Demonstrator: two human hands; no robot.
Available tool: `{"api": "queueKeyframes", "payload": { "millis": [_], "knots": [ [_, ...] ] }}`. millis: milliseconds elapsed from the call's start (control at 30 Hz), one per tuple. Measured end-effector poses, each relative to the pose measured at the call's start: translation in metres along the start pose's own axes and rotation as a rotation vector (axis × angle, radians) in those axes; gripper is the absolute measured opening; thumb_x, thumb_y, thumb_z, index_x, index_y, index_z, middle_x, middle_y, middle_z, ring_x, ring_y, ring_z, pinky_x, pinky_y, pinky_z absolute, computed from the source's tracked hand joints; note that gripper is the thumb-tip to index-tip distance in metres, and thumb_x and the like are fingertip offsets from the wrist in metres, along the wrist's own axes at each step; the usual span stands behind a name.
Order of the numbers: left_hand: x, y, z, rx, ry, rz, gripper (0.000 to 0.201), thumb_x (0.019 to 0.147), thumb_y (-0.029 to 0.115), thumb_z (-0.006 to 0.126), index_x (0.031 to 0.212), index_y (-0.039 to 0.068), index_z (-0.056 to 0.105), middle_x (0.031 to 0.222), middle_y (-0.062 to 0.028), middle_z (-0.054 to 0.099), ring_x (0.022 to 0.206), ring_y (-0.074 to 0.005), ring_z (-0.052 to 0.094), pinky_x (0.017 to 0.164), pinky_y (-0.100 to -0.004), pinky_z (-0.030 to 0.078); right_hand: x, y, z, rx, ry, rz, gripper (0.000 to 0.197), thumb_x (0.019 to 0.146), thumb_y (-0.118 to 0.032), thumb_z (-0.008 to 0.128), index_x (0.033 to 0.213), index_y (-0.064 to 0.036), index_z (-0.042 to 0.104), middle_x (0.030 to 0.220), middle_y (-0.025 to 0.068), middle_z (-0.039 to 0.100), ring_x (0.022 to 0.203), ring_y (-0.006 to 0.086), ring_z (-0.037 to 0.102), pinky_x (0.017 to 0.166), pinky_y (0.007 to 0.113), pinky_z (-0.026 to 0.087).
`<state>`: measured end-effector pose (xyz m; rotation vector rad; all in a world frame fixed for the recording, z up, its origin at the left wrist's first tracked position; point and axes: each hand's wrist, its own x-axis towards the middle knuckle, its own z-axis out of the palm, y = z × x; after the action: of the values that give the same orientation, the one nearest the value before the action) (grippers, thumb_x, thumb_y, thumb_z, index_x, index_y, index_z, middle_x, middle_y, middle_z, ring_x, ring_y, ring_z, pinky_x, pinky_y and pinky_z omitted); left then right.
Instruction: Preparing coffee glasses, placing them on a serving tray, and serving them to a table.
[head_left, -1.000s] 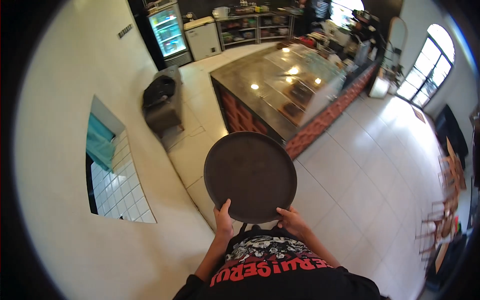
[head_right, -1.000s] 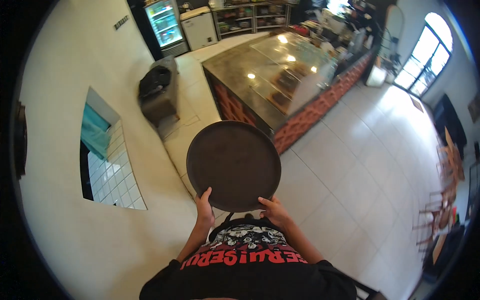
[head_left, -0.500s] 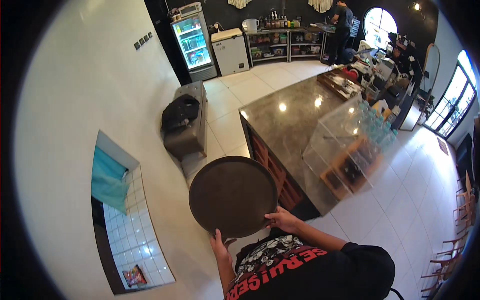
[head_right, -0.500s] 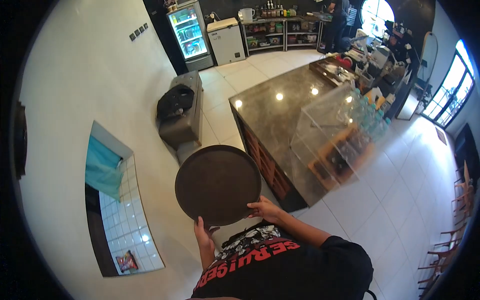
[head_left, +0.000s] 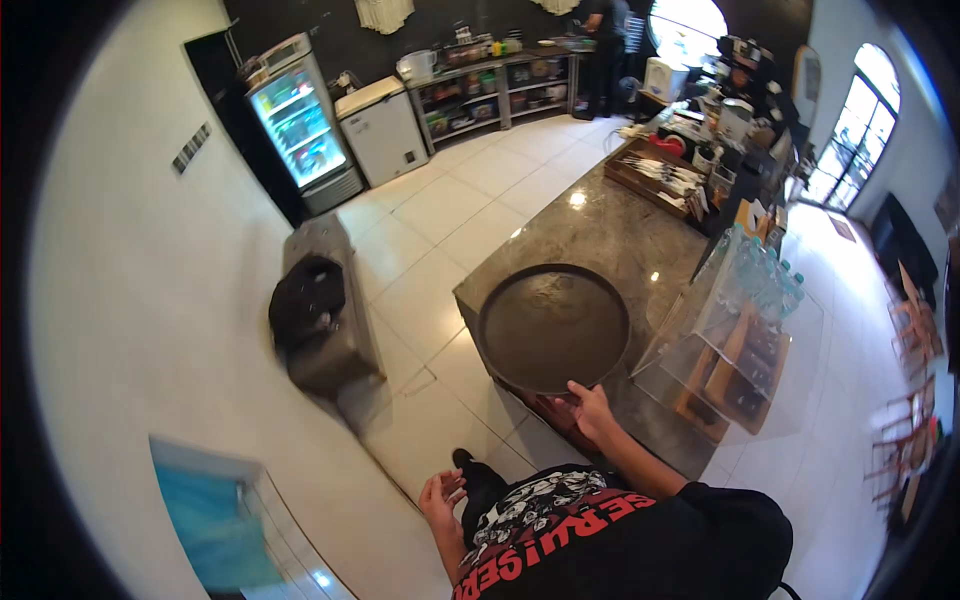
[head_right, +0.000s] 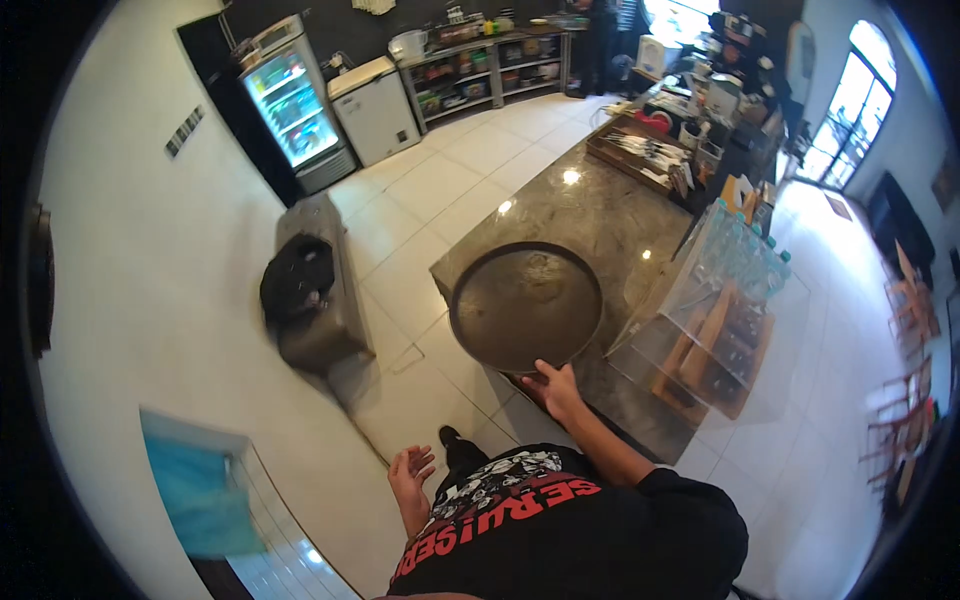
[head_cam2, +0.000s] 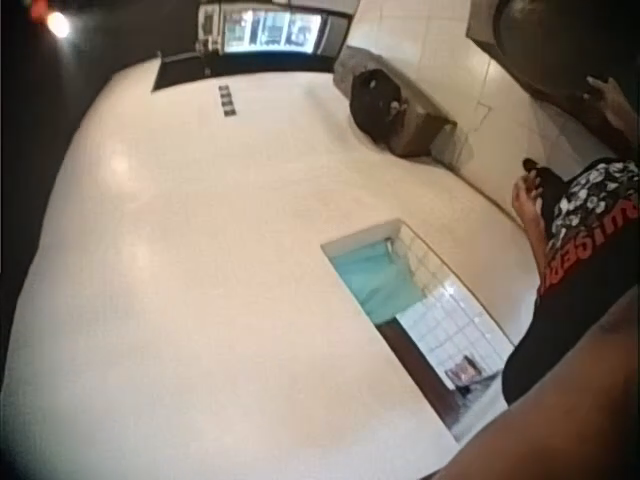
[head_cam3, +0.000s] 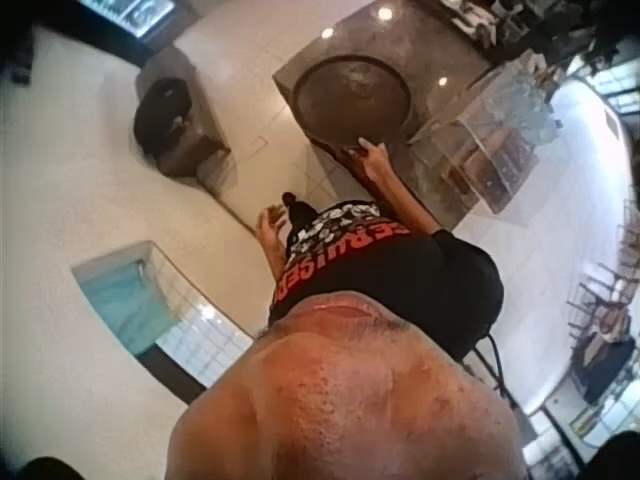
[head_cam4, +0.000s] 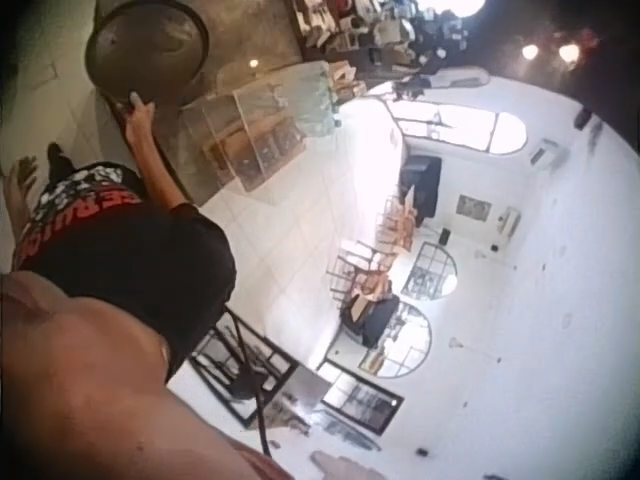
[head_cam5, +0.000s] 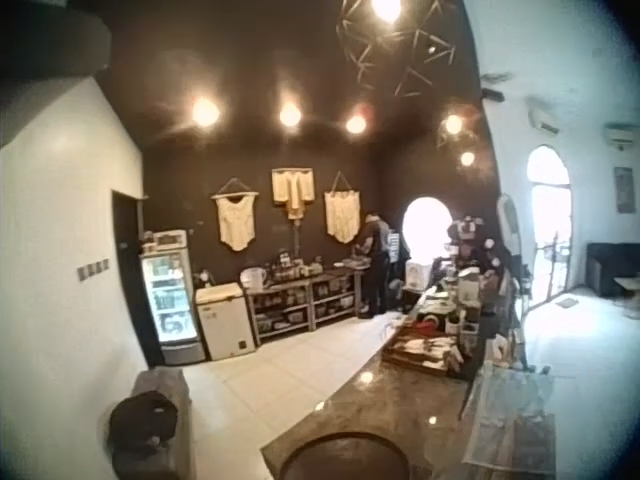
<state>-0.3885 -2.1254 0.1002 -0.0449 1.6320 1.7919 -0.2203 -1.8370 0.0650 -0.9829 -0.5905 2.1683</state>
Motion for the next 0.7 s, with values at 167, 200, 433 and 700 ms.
{"api": "queueKeyframes", "payload": {
  "millis": [167, 200, 433, 700],
  "knots": [
    [0.1, 0.058, -0.035, 0.121, -0.043, 0.058, 0.029, 0.105, 0.027, 0.049, 0.093, 0.005, 0.063, 0.089, -0.0124, 0.073, 0.082, -0.0217, 0.072, 0.068, -0.0325, 0.057, 0.052, 0.007, 0.032, 0.207, 0.208, -0.319, 0.036, 0.095, -0.004, 0.061, 0.128, -0.012, 0.047, 0.126, 0.009, 0.058, 0.108, 0.0285, 0.063, 0.08, 0.041, 0.059],
    [0.12, 0.073, -0.044, 0.146, -0.083, 0.088, 0.029, 0.105, 0.027, 0.049, 0.092, 0.005, 0.062, 0.086, -0.0121, 0.073, 0.081, -0.0218, 0.072, 0.067, -0.0325, 0.057, 0.054, 0.014, 0.038, 0.239, 0.234, -0.337, 0.036, 0.095, -0.004, 0.061, 0.128, -0.012, 0.047, 0.126, 0.009, 0.058, 0.108, 0.0285, 0.063, 0.08, 0.041, 0.059],
    [0.248, 0.175, -0.037, 0.243, -0.215, 0.099, 0.042, 0.105, 0.027, 0.05, 0.067, 0.009, 0.047, 0.061, -0.0091, 0.061, 0.063, -0.021, 0.065, 0.068, -0.0348, 0.057, 0.123, 0.074, 0.036, 0.62, 0.632, -0.469, 0.065, 0.093, -0.008, 0.064, 0.144, -0.0144, 0.025, 0.115, 0.0179, 0.051, 0.093, 0.0326, 0.064, 0.081, 0.045, 0.059],
    [0.326, 0.239, 0.097, 0.688, -0.647, 0.745, 0.027, 0.103, 0.023, 0.051, 0.105, -0.001, 0.064, 0.104, -0.0171, 0.069, 0.091, -0.0261, 0.069, 0.081, -0.0363, 0.056, 0.148, 0.051, 0.205, 0.394, 0.418, -0.044, 0.045, 0.097, -0.032, 0.052, 0.13, -0.0034, 0.042, 0.126, 0.0218, 0.055, 0.112, 0.0371, 0.059, 0.098, 0.05, 0.051]
  ]
}}
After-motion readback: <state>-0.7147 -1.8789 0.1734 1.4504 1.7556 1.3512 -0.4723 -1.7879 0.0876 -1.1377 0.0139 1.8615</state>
